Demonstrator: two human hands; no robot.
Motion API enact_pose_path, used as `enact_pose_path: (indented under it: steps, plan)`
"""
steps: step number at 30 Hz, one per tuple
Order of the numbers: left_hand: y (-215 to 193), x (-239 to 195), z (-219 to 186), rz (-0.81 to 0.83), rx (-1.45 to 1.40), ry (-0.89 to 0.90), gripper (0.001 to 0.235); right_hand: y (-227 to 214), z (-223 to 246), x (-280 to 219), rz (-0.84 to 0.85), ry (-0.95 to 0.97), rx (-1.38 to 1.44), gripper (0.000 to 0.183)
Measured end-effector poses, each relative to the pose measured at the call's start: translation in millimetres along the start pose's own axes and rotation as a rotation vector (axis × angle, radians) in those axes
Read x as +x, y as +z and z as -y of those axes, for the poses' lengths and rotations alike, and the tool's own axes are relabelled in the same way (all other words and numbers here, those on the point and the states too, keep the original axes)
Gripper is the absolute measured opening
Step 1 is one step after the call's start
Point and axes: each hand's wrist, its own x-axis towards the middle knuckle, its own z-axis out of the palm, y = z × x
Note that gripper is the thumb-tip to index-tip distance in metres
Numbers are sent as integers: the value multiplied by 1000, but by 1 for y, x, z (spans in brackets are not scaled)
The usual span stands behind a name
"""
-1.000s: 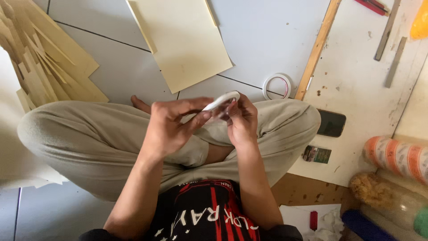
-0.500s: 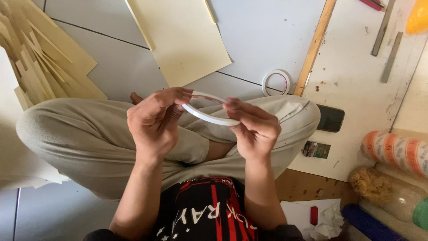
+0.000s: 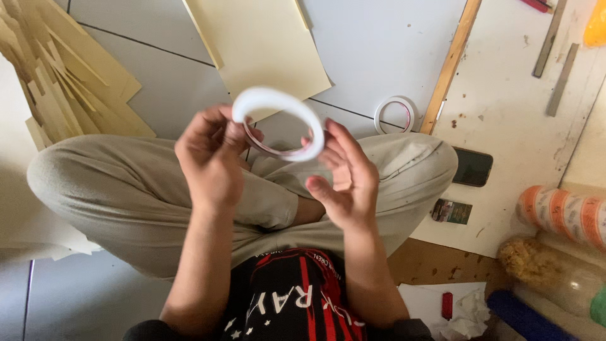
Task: The person sits on the floor and repeatedly folds a thin strip of paper onto a larger sheet. They then use a roll of white tape to secure the folded strip to the paper, pressing it down firmly.
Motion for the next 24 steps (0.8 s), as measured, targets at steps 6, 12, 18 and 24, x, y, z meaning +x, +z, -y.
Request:
enact_pose_path:
  steps: [6,12,18,24]
  plan:
    - [6,7,6,-146,-362,-473,30,-6,-8,3,197,42,108,80]
    - [0,-10,34,-48,-476,-544,37,-14,-2,28,163,-199,-400,58]
    - [-5,-20,30,56,-636,-623,33,-35,-14,38,38,-343,-630,32]
    - [-16,-13,-2,379,-193,-291,29,-26,1,41,-7,-193,-289,35]
